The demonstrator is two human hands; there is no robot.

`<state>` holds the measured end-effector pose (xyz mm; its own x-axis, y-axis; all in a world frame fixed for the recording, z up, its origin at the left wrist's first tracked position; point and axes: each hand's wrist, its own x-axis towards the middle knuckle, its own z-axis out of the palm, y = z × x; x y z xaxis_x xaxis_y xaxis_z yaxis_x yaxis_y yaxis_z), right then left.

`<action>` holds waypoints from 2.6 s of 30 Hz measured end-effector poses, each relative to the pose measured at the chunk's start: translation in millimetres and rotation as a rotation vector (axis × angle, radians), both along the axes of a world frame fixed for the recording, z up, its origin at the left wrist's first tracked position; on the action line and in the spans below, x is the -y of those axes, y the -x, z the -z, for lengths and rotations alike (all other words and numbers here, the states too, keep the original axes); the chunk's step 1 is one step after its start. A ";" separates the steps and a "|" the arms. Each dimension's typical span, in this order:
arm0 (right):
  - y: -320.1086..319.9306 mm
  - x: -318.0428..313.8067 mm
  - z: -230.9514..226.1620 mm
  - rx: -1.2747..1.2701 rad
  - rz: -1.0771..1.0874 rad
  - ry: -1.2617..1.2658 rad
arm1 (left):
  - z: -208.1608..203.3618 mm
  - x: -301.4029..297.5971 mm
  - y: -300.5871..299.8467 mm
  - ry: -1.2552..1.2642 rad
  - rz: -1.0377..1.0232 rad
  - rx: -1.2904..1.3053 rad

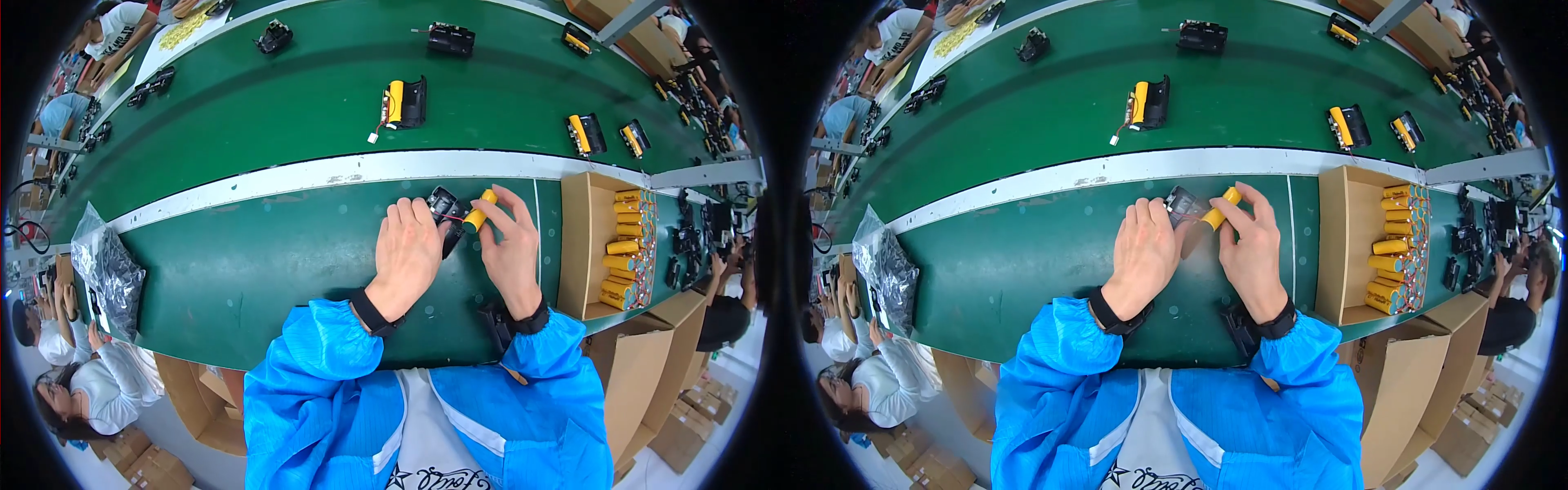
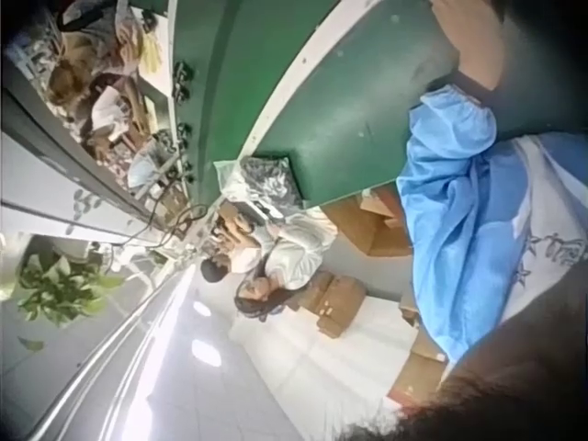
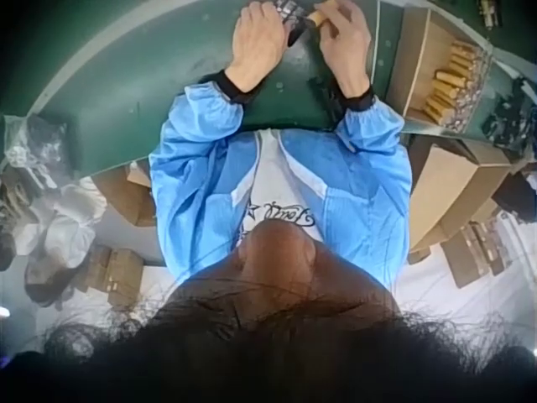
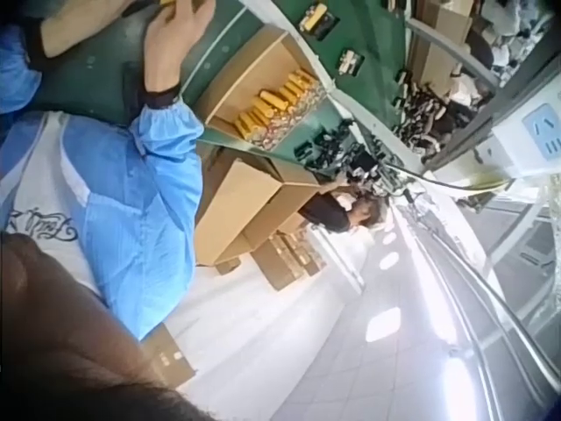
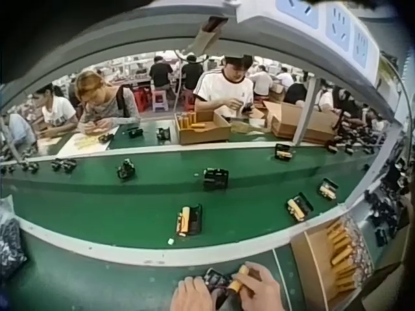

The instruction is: Manually assembling small electronic component housings on a conveyor production line.

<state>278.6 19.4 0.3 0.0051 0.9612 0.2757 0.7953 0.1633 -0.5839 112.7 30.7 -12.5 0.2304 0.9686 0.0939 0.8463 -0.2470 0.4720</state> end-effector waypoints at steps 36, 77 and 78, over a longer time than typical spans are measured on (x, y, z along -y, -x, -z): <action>49.5 17.0 -5.5 -0.164 -0.084 -0.010 | -11.6 26.6 53.0 0.066 0.186 0.292; -275.7 60.0 -92.1 0.615 0.499 0.233 | -36.1 -89.4 -17.8 0.230 0.299 0.129; -283.0 66.5 -87.2 0.672 0.489 0.277 | -41.7 -102.5 -14.2 0.282 0.278 0.133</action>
